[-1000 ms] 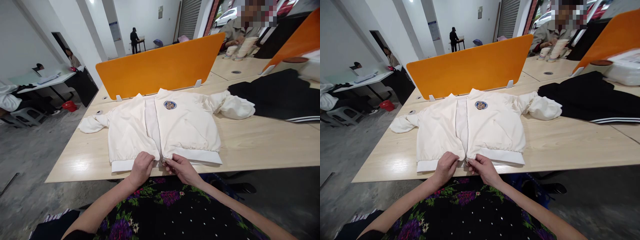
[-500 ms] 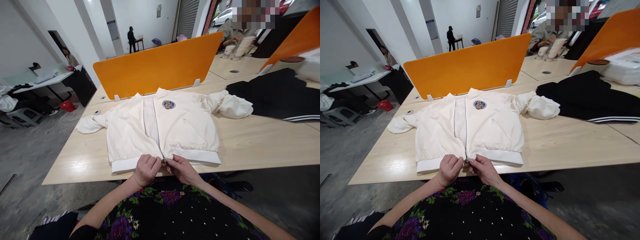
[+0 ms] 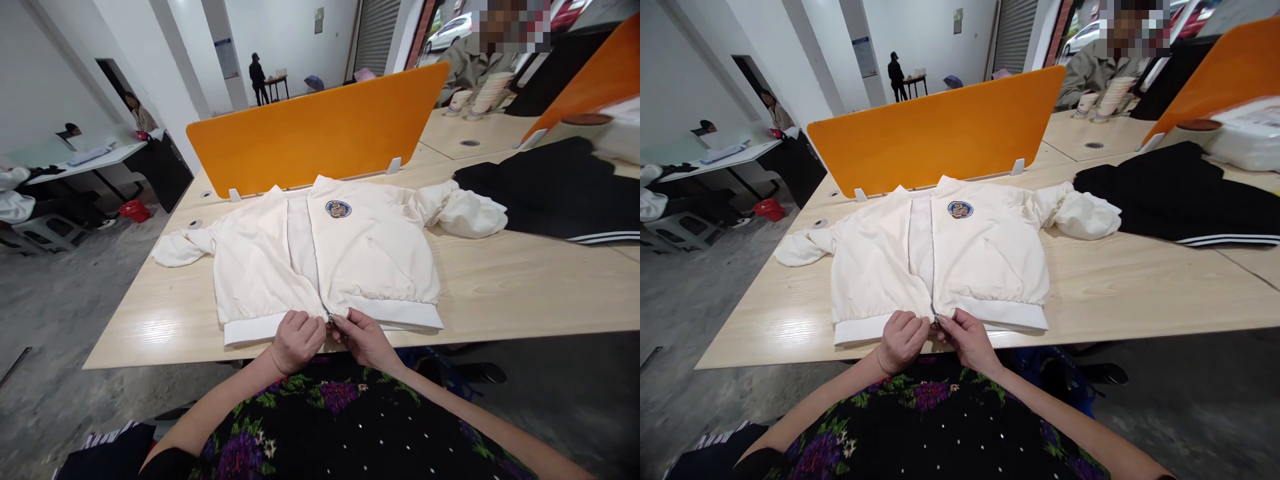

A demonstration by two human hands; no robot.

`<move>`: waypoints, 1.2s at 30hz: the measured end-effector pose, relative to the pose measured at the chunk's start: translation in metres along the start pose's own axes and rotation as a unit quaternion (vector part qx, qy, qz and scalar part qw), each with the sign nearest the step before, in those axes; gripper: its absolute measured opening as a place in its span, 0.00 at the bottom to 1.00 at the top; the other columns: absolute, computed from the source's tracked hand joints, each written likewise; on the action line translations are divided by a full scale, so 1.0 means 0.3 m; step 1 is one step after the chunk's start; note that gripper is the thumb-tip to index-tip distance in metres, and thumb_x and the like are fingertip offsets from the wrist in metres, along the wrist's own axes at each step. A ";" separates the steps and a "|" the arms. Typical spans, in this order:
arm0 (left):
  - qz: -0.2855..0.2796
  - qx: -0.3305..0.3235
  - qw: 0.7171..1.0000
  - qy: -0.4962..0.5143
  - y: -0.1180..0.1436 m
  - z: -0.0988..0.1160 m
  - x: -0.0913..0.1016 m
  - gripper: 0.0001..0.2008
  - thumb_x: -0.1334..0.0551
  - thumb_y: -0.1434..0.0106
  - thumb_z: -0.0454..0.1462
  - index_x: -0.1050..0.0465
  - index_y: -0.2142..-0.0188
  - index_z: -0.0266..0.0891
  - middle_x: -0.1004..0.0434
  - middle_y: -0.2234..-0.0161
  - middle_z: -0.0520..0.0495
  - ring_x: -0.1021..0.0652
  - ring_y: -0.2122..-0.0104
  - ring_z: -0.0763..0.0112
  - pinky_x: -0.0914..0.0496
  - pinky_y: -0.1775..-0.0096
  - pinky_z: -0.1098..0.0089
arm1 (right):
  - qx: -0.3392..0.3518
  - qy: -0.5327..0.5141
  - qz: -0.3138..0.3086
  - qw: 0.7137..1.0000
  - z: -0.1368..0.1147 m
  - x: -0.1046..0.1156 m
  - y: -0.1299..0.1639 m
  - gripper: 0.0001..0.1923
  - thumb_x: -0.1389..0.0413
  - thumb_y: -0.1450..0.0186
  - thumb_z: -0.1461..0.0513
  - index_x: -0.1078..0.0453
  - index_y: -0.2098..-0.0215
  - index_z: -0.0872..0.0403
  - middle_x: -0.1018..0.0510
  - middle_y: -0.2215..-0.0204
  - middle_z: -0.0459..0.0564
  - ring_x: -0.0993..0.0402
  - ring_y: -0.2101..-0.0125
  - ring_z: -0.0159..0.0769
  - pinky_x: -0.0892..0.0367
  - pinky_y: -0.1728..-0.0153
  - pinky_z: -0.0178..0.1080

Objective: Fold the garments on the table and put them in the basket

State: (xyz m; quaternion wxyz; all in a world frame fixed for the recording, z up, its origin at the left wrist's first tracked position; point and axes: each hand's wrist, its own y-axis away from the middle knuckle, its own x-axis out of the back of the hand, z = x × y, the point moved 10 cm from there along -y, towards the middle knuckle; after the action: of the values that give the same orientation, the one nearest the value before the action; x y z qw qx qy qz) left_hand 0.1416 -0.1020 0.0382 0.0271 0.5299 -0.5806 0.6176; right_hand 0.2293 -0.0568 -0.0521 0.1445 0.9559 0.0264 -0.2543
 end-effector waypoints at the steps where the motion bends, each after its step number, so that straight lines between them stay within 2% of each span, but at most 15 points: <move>1: -0.002 0.004 1.000 0.001 0.002 -0.003 -0.001 0.07 0.45 0.37 0.29 0.34 0.59 0.36 0.31 0.77 0.50 0.29 0.73 0.68 0.41 0.71 0.65 | 0.005 0.009 0.000 1.000 0.001 0.000 0.000 0.20 0.31 0.56 0.49 0.32 0.78 0.54 0.29 0.83 0.43 0.37 0.80 0.28 0.42 0.76 0.35; 6: -0.001 0.017 1.000 0.001 -0.004 -0.011 0.010 0.08 0.44 0.37 0.30 0.34 0.57 0.34 0.32 0.77 0.50 0.29 0.73 0.68 0.40 0.70 0.66 | -0.013 0.024 -0.032 0.999 0.029 -0.009 -0.008 0.20 0.33 0.52 0.49 0.31 0.76 0.54 0.29 0.83 0.43 0.38 0.81 0.27 0.46 0.78 0.33; 10: -0.003 0.002 1.000 0.013 -0.013 -0.001 0.014 0.09 0.45 0.36 0.30 0.35 0.55 0.32 0.30 0.77 0.49 0.30 0.73 0.67 0.40 0.70 0.66 | -0.003 0.018 -0.033 0.999 0.024 -0.005 -0.012 0.21 0.33 0.53 0.48 0.33 0.76 0.54 0.32 0.84 0.41 0.38 0.81 0.27 0.44 0.77 0.34; 13: 0.004 -0.002 1.000 0.020 -0.015 0.000 0.019 0.09 0.45 0.36 0.30 0.34 0.56 0.32 0.29 0.76 0.48 0.28 0.72 0.67 0.39 0.70 0.65 | -0.007 0.020 -0.032 0.999 0.020 -0.010 -0.009 0.21 0.32 0.54 0.48 0.33 0.76 0.54 0.29 0.81 0.42 0.39 0.81 0.26 0.44 0.77 0.34; 18: 0.002 -0.068 0.997 0.020 -0.017 0.026 0.019 0.09 0.45 0.37 0.29 0.34 0.56 0.34 0.26 0.72 0.48 0.27 0.71 0.69 0.37 0.69 0.66 | -0.009 0.029 -0.020 0.999 0.009 -0.014 0.001 0.23 0.32 0.56 0.47 0.36 0.79 0.53 0.33 0.86 0.40 0.41 0.84 0.26 0.47 0.80 0.33; 22: -0.007 -0.143 0.989 0.031 -0.011 0.044 0.023 0.06 0.43 0.37 0.29 0.33 0.59 0.33 0.25 0.71 0.47 0.26 0.69 0.68 0.36 0.68 0.66 | 0.000 0.059 -0.039 0.997 0.000 -0.026 -0.002 0.25 0.34 0.54 0.44 0.38 0.81 0.53 0.37 0.91 0.38 0.45 0.87 0.24 0.51 0.83 0.32; 25: -0.017 -0.174 0.984 0.036 -0.008 0.046 0.023 0.04 0.44 0.36 0.31 0.33 0.61 0.35 0.25 0.70 0.47 0.26 0.68 0.69 0.36 0.68 0.65 | -0.014 0.089 -0.074 0.993 0.006 -0.044 -0.006 0.25 0.37 0.52 0.43 0.38 0.80 0.53 0.31 0.87 0.39 0.44 0.90 0.23 0.53 0.85 0.32; 28: -0.021 -0.166 0.985 0.034 -0.014 0.041 0.022 0.03 0.44 0.35 0.32 0.33 0.61 0.35 0.26 0.71 0.48 0.27 0.70 0.70 0.37 0.69 0.66 | -0.032 0.089 -0.094 0.991 0.012 -0.055 -0.005 0.25 0.38 0.50 0.43 0.38 0.78 0.54 0.25 0.81 0.41 0.41 0.90 0.23 0.50 0.86 0.32; 32: -0.035 -0.103 0.993 0.035 -0.026 0.012 0.008 0.02 0.43 0.36 0.31 0.33 0.63 0.35 0.30 0.76 0.51 0.29 0.73 0.71 0.38 0.70 0.66 | -0.034 0.064 -0.102 0.992 0.012 -0.059 0.004 0.22 0.35 0.51 0.47 0.34 0.74 0.54 0.29 0.84 0.40 0.36 0.86 0.26 0.44 0.84 0.31; 36: -0.065 -0.068 0.994 0.049 -0.017 -0.003 -0.021 0.03 0.45 0.34 0.32 0.34 0.63 0.36 0.31 0.76 0.51 0.29 0.72 0.70 0.38 0.69 0.66 | -0.026 0.076 -0.111 0.991 0.019 -0.055 0.011 0.21 0.31 0.55 0.52 0.31 0.71 0.54 0.26 0.82 0.42 0.33 0.82 0.29 0.41 0.82 0.32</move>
State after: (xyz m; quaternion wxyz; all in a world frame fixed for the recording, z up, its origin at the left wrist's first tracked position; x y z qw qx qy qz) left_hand 0.1469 -0.0960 0.0376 0.1314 0.5328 -0.5836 0.5986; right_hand 0.2126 -0.0613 -0.0478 0.1374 0.9597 0.1499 -0.1941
